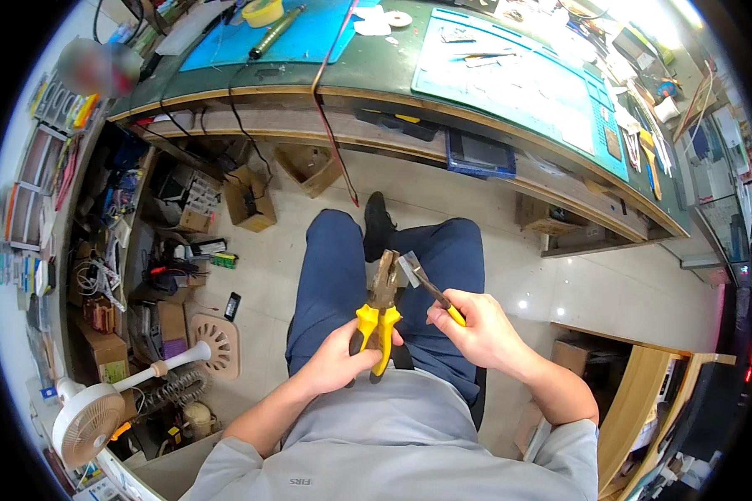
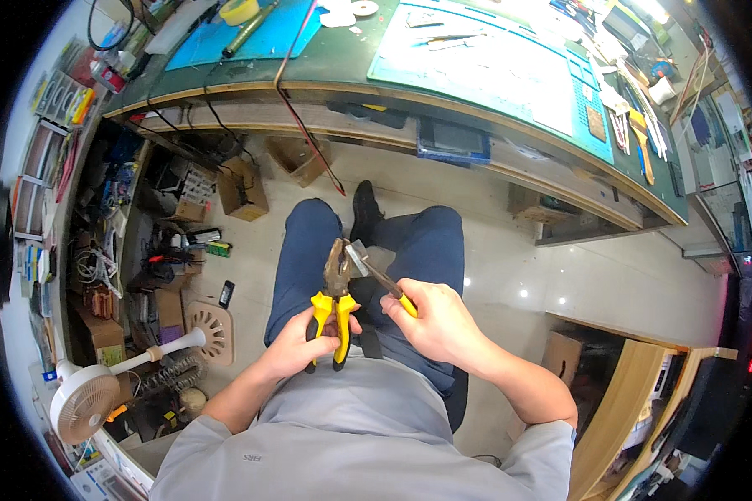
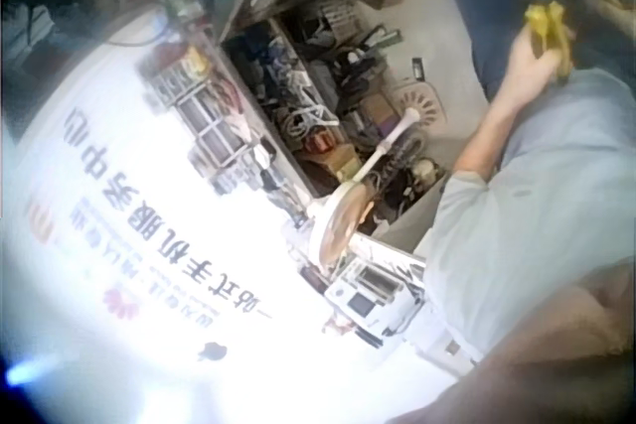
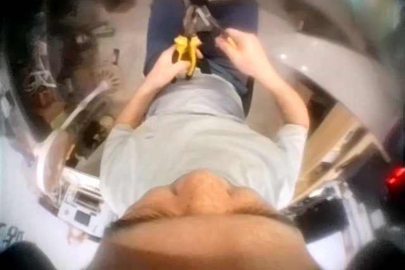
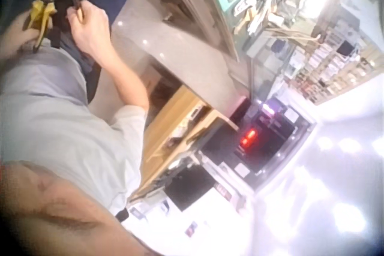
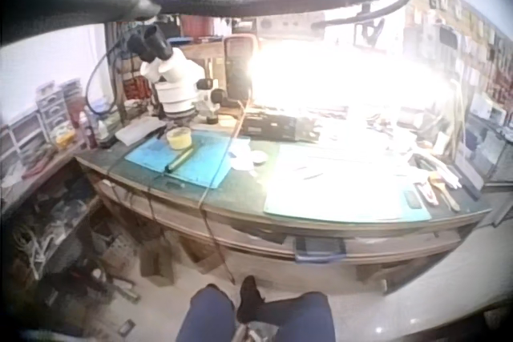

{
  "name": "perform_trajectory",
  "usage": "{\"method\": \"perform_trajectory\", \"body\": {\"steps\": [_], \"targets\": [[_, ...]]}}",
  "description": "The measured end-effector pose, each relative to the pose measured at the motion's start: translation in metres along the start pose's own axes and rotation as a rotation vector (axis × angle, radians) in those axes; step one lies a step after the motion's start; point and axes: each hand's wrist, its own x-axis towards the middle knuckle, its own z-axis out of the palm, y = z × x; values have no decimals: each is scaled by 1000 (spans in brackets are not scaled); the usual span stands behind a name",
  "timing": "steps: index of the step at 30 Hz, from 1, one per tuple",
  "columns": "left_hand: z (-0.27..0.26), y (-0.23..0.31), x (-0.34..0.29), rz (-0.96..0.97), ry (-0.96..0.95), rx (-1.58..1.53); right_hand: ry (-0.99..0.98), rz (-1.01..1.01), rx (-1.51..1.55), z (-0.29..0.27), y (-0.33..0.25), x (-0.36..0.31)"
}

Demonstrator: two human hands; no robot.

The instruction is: The person works at a cluttered electronics workbench, using pliers and a utility knife to manipulate small components and wires. They adjust the overhead light, cut a wire, and handle a small orange cylindrical object.

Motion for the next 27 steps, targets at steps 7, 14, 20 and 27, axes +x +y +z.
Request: {"method": "perform_trajectory", "body": {"steps": [7,14,20,27], "targets": [[-2,-8,10,23,-24,-10,-26,107,-108,-9,-6,-3],[-12,-14,16,42,-8,159,-88,177,-262,-15,-23,-8],[-12,-15,20,102,35,412,-62,180,-276,-15,-12,-15],[-11,2,18,136,0,481,-52,197,-274,-18,-14,-21]]}}
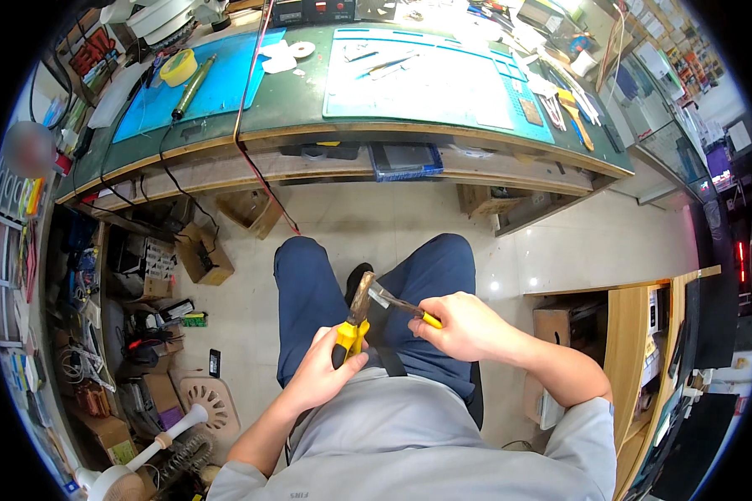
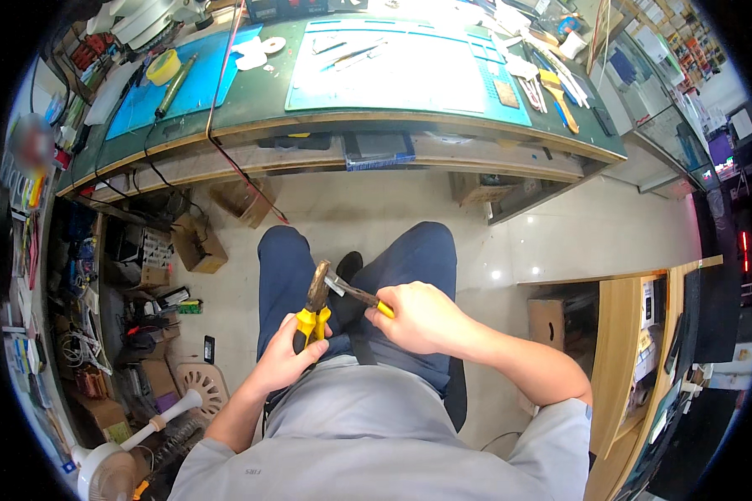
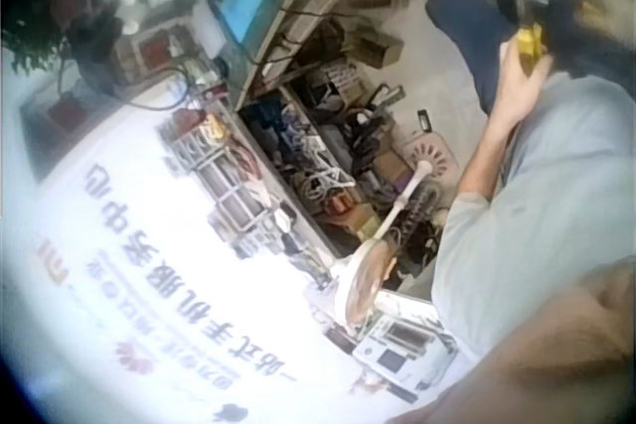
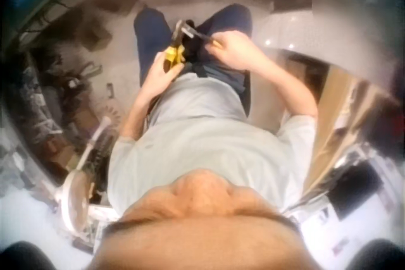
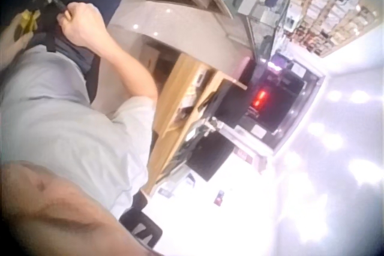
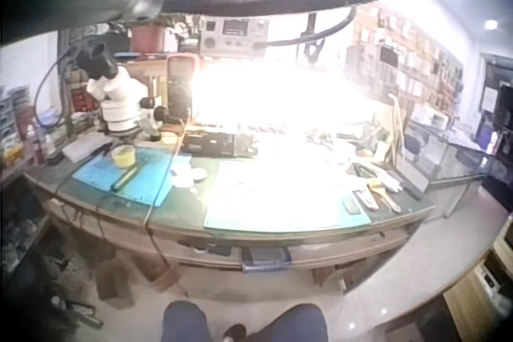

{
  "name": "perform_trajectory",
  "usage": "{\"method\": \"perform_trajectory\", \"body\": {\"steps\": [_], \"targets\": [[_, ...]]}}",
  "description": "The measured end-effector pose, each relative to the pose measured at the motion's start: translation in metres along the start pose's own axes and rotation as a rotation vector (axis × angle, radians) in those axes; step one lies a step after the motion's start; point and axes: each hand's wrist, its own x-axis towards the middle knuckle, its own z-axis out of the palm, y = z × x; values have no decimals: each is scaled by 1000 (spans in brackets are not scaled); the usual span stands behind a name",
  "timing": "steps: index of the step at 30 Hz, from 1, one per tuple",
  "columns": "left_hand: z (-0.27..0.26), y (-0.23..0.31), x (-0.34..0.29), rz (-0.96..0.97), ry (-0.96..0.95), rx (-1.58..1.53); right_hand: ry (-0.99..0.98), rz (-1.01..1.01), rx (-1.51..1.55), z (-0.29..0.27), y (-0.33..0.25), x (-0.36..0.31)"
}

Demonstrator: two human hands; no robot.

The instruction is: The person works at a cluttered electronics workbench, using pliers and a utility knife to manipulate small components and wires. They adjust the overhead light, cut a wire, and handle a small orange cylindrical object.

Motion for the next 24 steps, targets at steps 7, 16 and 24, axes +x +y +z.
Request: {"method": "perform_trajectory", "body": {"steps": [7,16,24], "targets": [[-1,-2,-5,2,32,42,-24,17,-9,-1,-2,-3],[5,-7,-5,48,141,179,27,-24,-36,2,2,-5],[18,-7,5,91,418,-421,391,-344,-491,15,8,-11]]}}
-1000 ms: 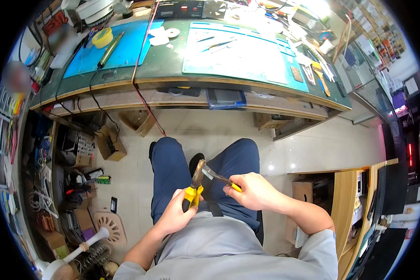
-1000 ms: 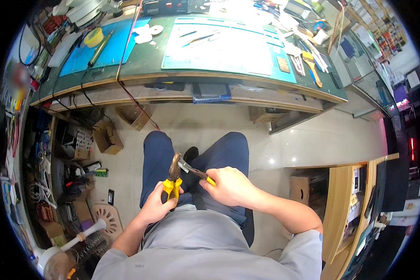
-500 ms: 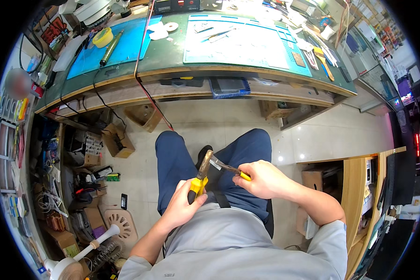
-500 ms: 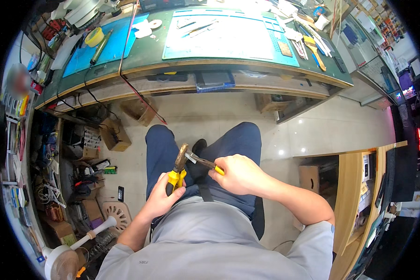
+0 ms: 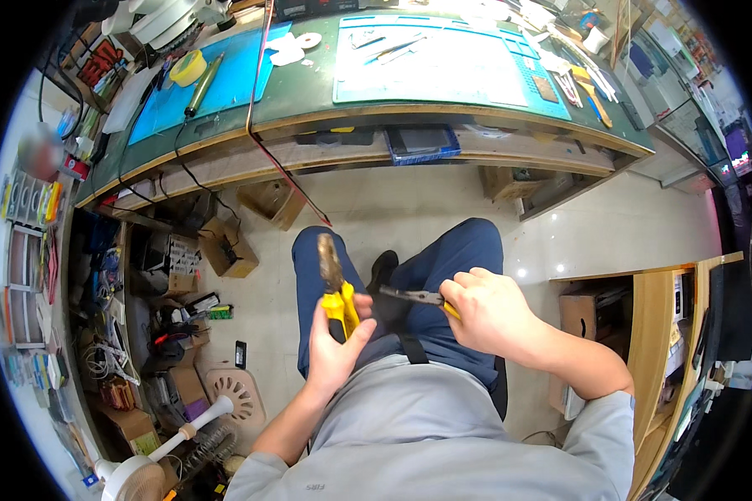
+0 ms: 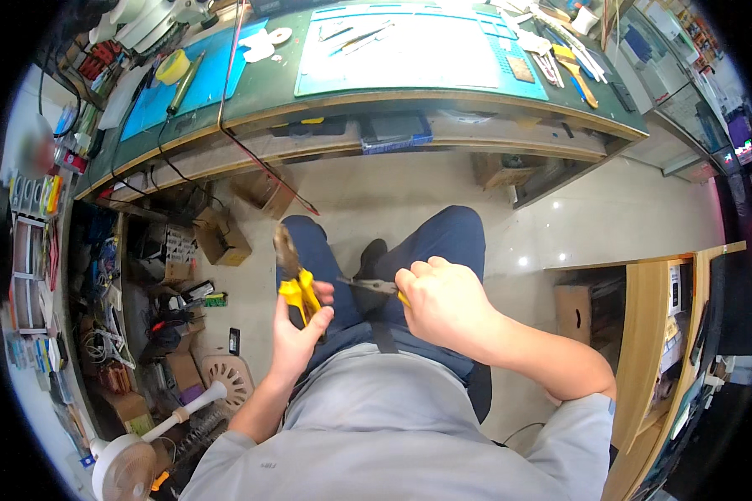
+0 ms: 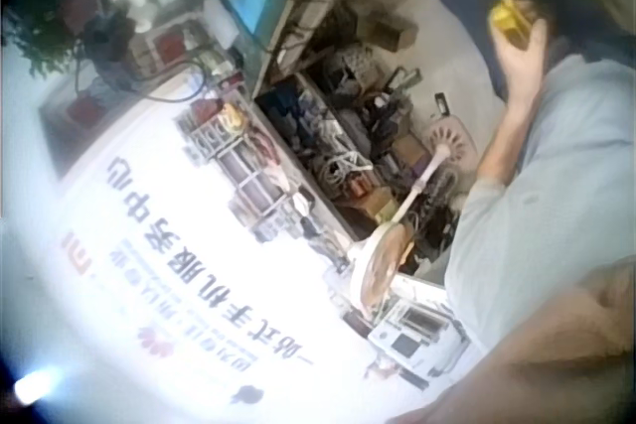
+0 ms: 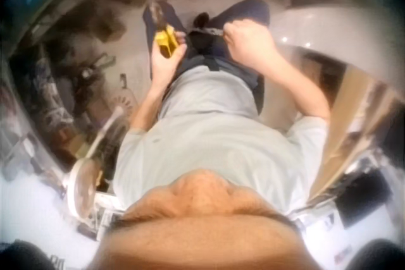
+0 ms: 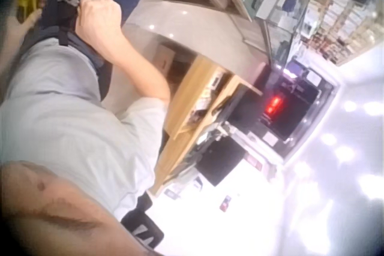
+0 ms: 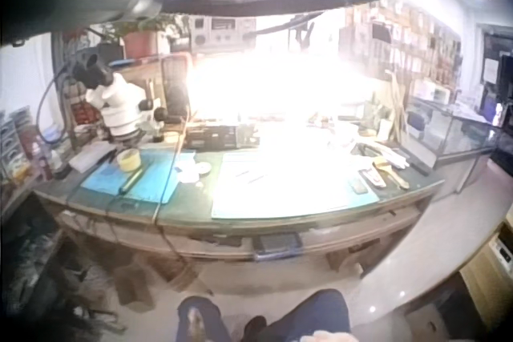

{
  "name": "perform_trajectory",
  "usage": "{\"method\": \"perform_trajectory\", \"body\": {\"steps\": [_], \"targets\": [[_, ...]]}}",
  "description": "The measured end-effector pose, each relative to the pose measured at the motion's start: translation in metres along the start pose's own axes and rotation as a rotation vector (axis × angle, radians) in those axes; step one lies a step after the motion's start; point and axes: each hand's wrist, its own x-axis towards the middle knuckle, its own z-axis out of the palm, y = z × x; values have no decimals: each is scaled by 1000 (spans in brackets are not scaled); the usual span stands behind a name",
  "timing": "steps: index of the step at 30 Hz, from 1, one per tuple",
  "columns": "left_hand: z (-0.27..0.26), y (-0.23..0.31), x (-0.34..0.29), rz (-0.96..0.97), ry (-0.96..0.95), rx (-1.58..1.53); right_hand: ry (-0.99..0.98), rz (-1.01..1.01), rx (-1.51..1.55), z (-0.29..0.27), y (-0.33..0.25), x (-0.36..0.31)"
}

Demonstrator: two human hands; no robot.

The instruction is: The person works at a cluttered electronics workbench, using pliers and a utility knife to manipulate small components and wires. They adjust the overhead light, cut a wire, and handle a small orange cylindrical object.

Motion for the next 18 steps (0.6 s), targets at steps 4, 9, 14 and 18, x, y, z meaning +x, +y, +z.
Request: {"method": "perform_trajectory", "body": {"steps": [4,9,14,18], "targets": [[-1,16,17,171,-71,60,-23,-140,-78,2,-4,-1],[-2,19,13,93,-140,164,-18,-153,-2,2,-9,4],[6,14,10,44,15,-179,22,25,344,21,-6,3],[12,17,13,2,94,-396,-21,103,573,46,-20,1]]}}
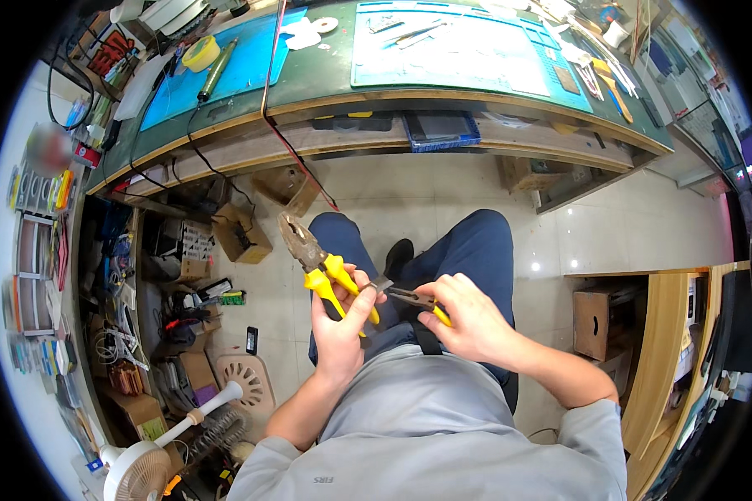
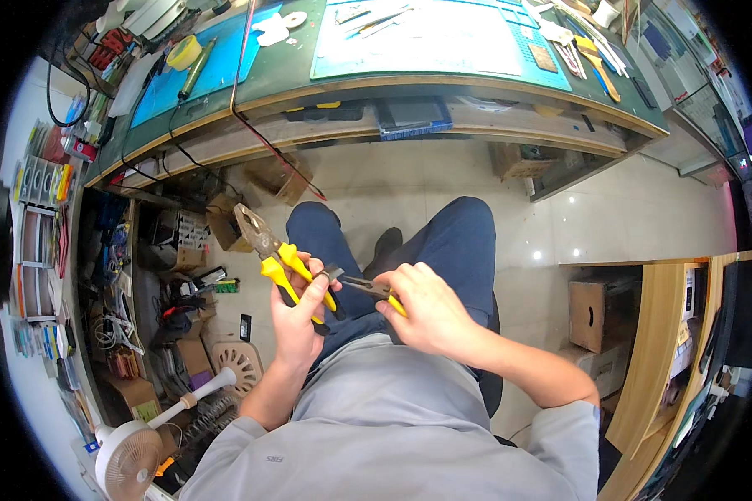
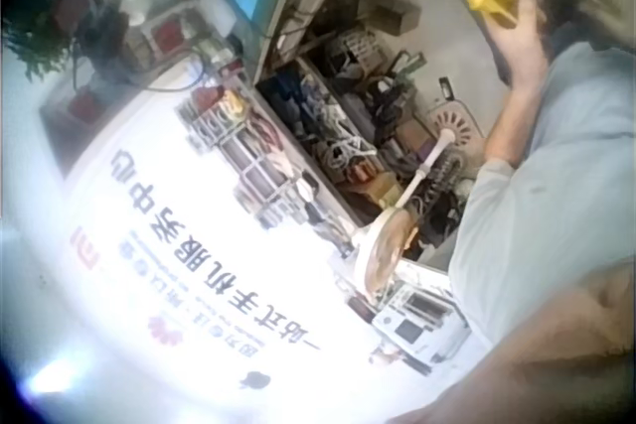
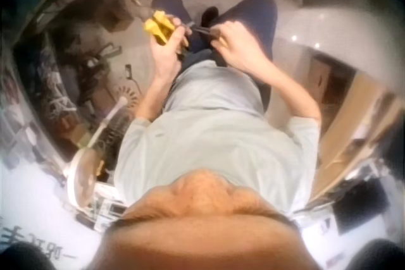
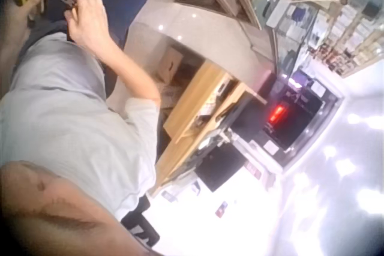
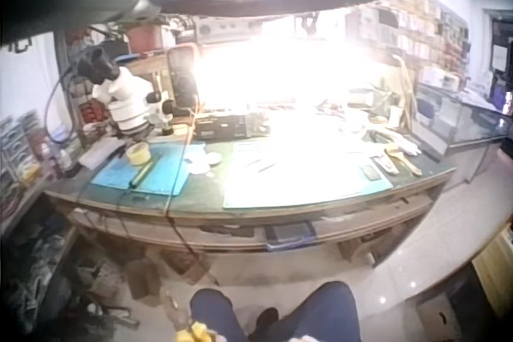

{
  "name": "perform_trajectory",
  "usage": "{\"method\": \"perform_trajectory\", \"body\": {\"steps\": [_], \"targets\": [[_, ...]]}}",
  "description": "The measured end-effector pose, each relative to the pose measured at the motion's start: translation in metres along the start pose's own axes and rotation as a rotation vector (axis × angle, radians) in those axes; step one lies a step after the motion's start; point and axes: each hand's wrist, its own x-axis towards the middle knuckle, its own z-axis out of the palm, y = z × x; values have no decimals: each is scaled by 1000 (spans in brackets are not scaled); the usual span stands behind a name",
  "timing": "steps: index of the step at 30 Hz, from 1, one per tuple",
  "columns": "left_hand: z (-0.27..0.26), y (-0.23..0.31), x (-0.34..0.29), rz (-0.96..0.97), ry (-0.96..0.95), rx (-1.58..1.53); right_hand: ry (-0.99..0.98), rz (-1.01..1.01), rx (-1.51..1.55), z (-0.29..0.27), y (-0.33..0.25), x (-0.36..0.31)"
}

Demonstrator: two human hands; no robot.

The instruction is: The person works at a cluttered electronics workbench, using pliers and a utility knife to manipulate small components and wires. They adjust the overhead light, cut a wire, and handle a small orange cylindrical object.

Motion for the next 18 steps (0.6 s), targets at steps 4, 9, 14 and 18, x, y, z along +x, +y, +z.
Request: {"method": "perform_trajectory", "body": {"steps": [4,9,14,18], "targets": [[-2,-6,-2,21,17,-49,-5,45,129,13,-9,6],[0,-8,-4,14,34,-62,-2,73,208,21,-11,9],[-1,-12,-5,-6,29,-79,140,-26,106,26,-6,8],[-3,-11,-4,18,-57,-83,263,-124,-93,22,-4,8]]}}
